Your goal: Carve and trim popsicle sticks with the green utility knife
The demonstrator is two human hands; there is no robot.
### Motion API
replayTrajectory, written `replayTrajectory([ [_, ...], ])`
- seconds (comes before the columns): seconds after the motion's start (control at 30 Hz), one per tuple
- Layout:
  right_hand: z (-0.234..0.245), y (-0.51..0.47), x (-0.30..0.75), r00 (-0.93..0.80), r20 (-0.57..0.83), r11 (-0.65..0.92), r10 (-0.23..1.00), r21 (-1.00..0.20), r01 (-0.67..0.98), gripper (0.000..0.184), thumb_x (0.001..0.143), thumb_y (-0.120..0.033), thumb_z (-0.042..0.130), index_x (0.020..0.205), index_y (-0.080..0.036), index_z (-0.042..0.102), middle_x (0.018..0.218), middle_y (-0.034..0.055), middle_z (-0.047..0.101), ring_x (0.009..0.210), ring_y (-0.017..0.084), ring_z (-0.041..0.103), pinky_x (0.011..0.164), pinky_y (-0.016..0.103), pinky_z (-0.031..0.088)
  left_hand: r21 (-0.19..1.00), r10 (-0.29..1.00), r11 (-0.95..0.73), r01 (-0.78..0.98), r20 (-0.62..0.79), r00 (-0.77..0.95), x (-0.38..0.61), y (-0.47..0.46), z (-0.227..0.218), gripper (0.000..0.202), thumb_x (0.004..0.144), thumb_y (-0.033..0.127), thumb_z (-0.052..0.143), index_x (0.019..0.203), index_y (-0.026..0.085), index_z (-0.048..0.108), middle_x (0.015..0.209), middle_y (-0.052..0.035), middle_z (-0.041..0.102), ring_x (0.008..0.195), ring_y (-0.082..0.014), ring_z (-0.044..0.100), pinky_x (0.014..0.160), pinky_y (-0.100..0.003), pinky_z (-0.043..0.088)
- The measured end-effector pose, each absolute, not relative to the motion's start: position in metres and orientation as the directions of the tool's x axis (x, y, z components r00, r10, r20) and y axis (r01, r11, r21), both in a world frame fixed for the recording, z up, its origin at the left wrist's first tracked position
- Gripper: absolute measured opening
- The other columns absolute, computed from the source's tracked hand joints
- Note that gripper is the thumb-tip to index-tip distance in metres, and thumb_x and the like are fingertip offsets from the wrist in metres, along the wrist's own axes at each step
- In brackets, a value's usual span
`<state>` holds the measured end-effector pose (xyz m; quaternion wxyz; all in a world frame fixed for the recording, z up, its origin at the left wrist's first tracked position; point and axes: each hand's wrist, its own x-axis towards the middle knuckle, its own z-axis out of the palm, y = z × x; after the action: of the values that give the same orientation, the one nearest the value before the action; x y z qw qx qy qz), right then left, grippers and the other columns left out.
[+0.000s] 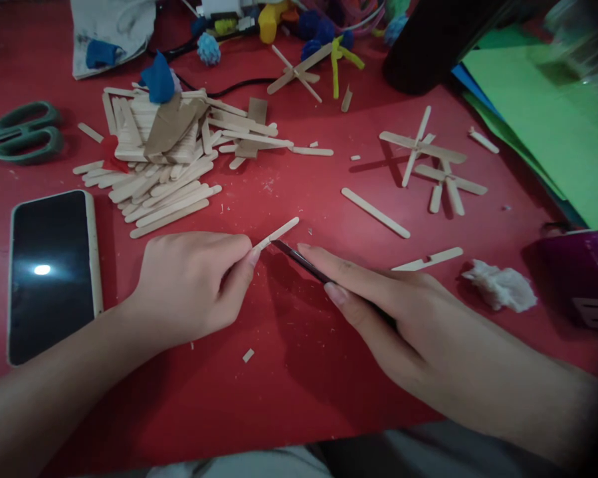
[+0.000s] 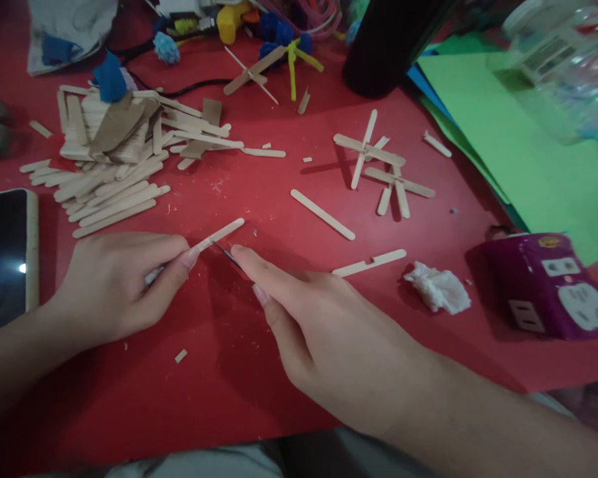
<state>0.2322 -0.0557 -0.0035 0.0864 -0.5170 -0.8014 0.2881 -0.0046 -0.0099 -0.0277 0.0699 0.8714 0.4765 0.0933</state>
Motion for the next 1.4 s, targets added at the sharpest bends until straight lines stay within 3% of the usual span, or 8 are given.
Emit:
replayTrajectory([
  [0.17, -0.0031, -0.0564, 0.234, -0.463, -0.157, 0.311, 0.872, -0.553, 0.773, 0.052, 0.095, -0.017, 0.042, 0.147, -0.021, 0.049, 0.12, 0.0075, 0.072, 0.093, 0.019, 0.074, 0.073, 0.027, 0.062, 0.232, 0.848, -0.527, 0.817, 0.076, 0.525, -0.0036, -0.0096, -0.0269, 0.033, 0.088, 0.03, 0.042, 0.057, 0.018, 0.036, 0.048, 0.0013, 0.039, 0.047, -0.0099, 0.032, 0.048, -0.027, 0.016],
  [0.5, -0.005, -0.0587, 0.2343, -0.505, -0.053, 0.405, 0.862, -0.527, 0.747, 0.05, 0.096, -0.017, 0.041, 0.145, -0.021, 0.051, 0.105, 0.0086, 0.074, 0.076, 0.018, 0.071, 0.065, 0.026, 0.058, 0.315, 0.862, -0.493, 0.811, 0.053, 0.504, -0.0056, -0.0102, -0.0261, 0.036, 0.092, 0.029, 0.04, 0.058, 0.017, 0.036, 0.049, 0.0026, 0.04, 0.046, -0.0082, 0.03, 0.05, -0.028, 0.016],
  [0.73, -0.0034, -0.0598, 0.2356, -0.529, -0.059, 0.485, 0.846, -0.326, 0.812, 0.048, 0.096, -0.02, 0.041, 0.142, -0.022, 0.055, 0.084, 0.007, 0.069, 0.062, 0.017, 0.065, 0.058, 0.027, 0.051, 0.343, 0.871, -0.475, 0.81, 0.052, 0.489, -0.0059, -0.011, -0.0275, 0.035, 0.091, 0.028, 0.042, 0.058, 0.017, 0.04, 0.051, 0.0024, 0.044, 0.047, -0.0083, 0.03, 0.05, -0.029, 0.017],
  [1.0, 0.0006, -0.0581, 0.2396, -0.578, 0.011, 0.578, 0.816, -0.066, 0.814, 0.045, 0.095, -0.022, 0.042, 0.135, -0.023, 0.061, 0.069, 0.0007, 0.059, 0.045, 0.01, 0.049, 0.045, 0.025, 0.024, 0.338, 0.872, -0.471, 0.815, 0.04, 0.487, -0.0062, -0.0109, -0.0265, 0.036, 0.092, 0.029, 0.042, 0.057, 0.018, 0.041, 0.051, 0.0019, 0.045, 0.047, -0.0088, 0.032, 0.051, -0.029, 0.017],
  [1.4, 0.0044, -0.0593, 0.2377, -0.587, 0.05, 0.588, 0.808, 0.001, 0.809, 0.044, 0.092, -0.021, 0.043, 0.129, -0.023, 0.065, 0.066, -0.0001, 0.057, 0.042, 0.009, 0.041, 0.045, 0.028, 0.018, 0.338, 0.876, -0.464, 0.819, 0.035, 0.481, -0.0058, -0.0114, -0.0267, 0.037, 0.092, 0.031, 0.042, 0.057, 0.017, 0.039, 0.05, 0.0022, 0.044, 0.046, -0.0079, 0.031, 0.05, -0.03, 0.015],
])
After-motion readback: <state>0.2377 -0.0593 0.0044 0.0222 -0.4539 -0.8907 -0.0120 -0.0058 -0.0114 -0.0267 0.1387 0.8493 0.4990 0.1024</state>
